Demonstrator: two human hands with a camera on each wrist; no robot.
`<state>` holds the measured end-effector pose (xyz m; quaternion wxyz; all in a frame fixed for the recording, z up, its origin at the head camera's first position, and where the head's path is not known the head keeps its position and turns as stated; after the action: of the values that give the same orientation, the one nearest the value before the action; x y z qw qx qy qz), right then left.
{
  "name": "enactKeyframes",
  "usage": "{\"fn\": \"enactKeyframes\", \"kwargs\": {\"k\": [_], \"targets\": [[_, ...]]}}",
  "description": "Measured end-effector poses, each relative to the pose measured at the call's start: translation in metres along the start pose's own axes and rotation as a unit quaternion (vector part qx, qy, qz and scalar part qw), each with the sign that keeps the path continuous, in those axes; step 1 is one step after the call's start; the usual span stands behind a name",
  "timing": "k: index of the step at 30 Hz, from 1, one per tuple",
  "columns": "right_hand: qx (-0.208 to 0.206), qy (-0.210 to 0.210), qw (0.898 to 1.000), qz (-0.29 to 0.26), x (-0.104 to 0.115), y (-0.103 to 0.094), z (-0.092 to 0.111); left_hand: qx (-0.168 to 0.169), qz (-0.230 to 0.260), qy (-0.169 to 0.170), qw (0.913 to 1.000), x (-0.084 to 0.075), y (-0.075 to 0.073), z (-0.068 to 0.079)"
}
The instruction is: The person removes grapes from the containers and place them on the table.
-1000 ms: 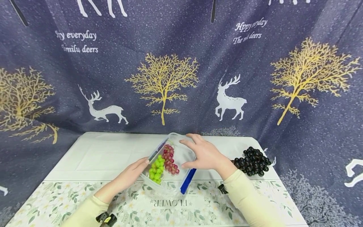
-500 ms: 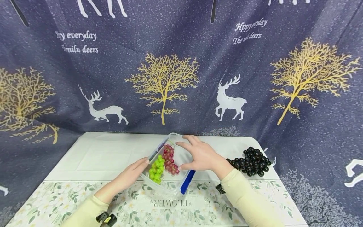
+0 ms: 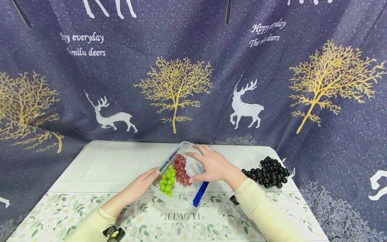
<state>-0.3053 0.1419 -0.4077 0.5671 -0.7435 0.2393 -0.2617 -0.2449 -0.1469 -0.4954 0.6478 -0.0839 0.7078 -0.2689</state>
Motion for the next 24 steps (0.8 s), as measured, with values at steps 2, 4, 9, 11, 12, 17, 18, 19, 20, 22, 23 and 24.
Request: {"fn": "enactKeyframes", "kwargs": {"k": [2, 4, 9, 11, 12, 17, 18, 19, 20, 22, 23, 24], "targets": [[0.002, -0.002, 1.0, 0.004, 0.0, 0.001, -0.001, 0.0, 0.0, 0.0, 1.0, 0.0, 0.0, 0.0], [0.005, -0.002, 1.0, 0.007, -0.001, 0.002, -0.002, -0.001, -0.002, 0.0, 1.0, 0.0, 0.0, -0.001], [0.015, -0.004, 1.0, 0.005, 0.001, 0.003, -0.005, -0.001, -0.003, 0.002, 1.0, 0.001, 0.0, -0.001], [0.019, -0.006, 1.0, 0.002, 0.002, 0.003, -0.006, 0.0, -0.002, 0.003, 1.0, 0.001, 0.0, -0.001], [0.02, -0.006, 1.0, 0.002, 0.002, 0.003, -0.006, 0.0, -0.001, 0.003, 1.0, 0.001, 0.0, -0.001], [0.027, -0.009, 1.0, 0.006, 0.003, 0.004, -0.009, -0.001, 0.0, 0.003, 1.0, 0.0, 0.0, -0.001], [0.027, -0.011, 1.0, 0.008, 0.003, 0.004, -0.009, 0.0, -0.001, 0.003, 1.0, 0.0, 0.0, -0.001], [0.028, -0.012, 0.999, 0.009, 0.003, 0.004, -0.01, 0.0, -0.001, 0.003, 1.0, 0.001, 0.0, -0.001], [0.03, -0.013, 0.999, 0.012, 0.003, 0.005, -0.01, 0.0, -0.001, 0.003, 1.0, 0.001, 0.0, -0.001], [0.033, -0.015, 0.999, 0.017, 0.002, 0.006, -0.011, 0.001, -0.002, 0.003, 1.0, 0.001, 0.0, 0.0], [0.035, -0.015, 0.999, 0.018, 0.002, 0.006, -0.011, 0.001, -0.002, 0.003, 1.0, 0.001, 0.0, 0.0], [0.036, -0.015, 0.999, 0.019, 0.003, 0.006, -0.011, 0.001, -0.002, 0.003, 1.0, 0.001, 0.0, 0.0]]}}
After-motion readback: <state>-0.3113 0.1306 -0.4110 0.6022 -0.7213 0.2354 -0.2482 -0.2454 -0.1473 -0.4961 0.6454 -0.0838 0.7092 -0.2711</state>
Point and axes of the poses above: each hand's wrist, its own z-axis away from the middle knuckle, its own y-axis out of the palm, x = y × z, the point moved 5 cm from there along -z, towards the middle knuckle, and after that the axes turned 6 degrees about y, right-handed, at the moved point
